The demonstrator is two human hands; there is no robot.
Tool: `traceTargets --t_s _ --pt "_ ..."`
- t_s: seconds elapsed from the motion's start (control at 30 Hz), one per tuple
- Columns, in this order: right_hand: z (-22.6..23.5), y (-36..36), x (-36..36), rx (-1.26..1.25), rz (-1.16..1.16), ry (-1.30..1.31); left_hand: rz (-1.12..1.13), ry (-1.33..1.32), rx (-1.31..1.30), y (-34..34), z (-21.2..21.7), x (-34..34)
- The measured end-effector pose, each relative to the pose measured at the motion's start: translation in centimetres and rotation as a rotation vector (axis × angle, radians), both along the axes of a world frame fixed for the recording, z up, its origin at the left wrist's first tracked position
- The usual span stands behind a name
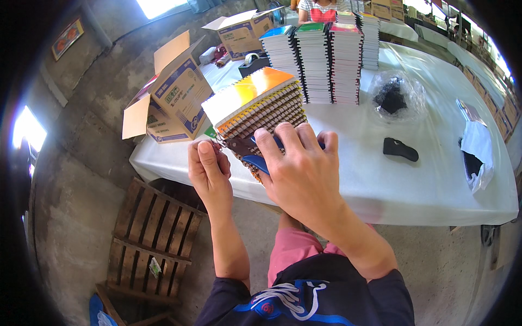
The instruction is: The person uses pliers to trim excess spiral wire from a stack of notebooks, then places the trimmed stack on the table. The person then unpacks notebooks from a cardboard box and stacks them on the table.
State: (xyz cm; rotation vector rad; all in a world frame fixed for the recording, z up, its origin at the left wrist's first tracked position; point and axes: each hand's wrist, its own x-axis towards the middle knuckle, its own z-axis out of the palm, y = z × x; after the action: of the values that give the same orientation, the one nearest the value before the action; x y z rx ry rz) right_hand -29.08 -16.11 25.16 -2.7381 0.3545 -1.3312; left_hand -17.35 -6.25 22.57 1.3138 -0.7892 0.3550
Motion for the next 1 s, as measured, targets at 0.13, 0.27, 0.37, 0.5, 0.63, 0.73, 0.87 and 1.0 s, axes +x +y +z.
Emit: traceTargets --t_s 0.13,0.27,0.37,0.5,0.63,0.73,0.87,1.0 --pt "-0.9 -1.0 0.6 0.062 0.057 0.020 0.081 -0.012 0.034 -0.2 0.1 -0.3" --pt "-1.0 -1.2 0.3 0.132 0.111 0.003 0.112 -0.063 0.037 -0.2 0.1 -0.1" --pt "-0.3 -1.4 -0.3 0.136 0.129 -0.017 0.172 -0.078 0.066 -0.1 0.2 -0.4" --pt "0.2 -1.3 -0.4 0.055 0.067 -0.074 0.227 -0.156 0.088 -0.2 -0.2 -0.4" --pt "0.2 -1.0 0.2 -0.011 0.025 -0.076 0.342 -0.243 0.131 -0.3 -0.5 -0.2" --pt "0.4 -0.7 0.1 0.031 0.038 -0.051 0.388 -0.284 0.147 -0.3 -0.5 -0.2" --pt "0.6 -0.5 0.1 0.067 0.065 -0.016 0.372 -0.280 0.147 0.0 -0.3 -0.3" --pt "0.4 -0.7 0.1 0.003 0.040 -0.002 0.331 -0.265 0.145 0.0 -0.2 -0.5"
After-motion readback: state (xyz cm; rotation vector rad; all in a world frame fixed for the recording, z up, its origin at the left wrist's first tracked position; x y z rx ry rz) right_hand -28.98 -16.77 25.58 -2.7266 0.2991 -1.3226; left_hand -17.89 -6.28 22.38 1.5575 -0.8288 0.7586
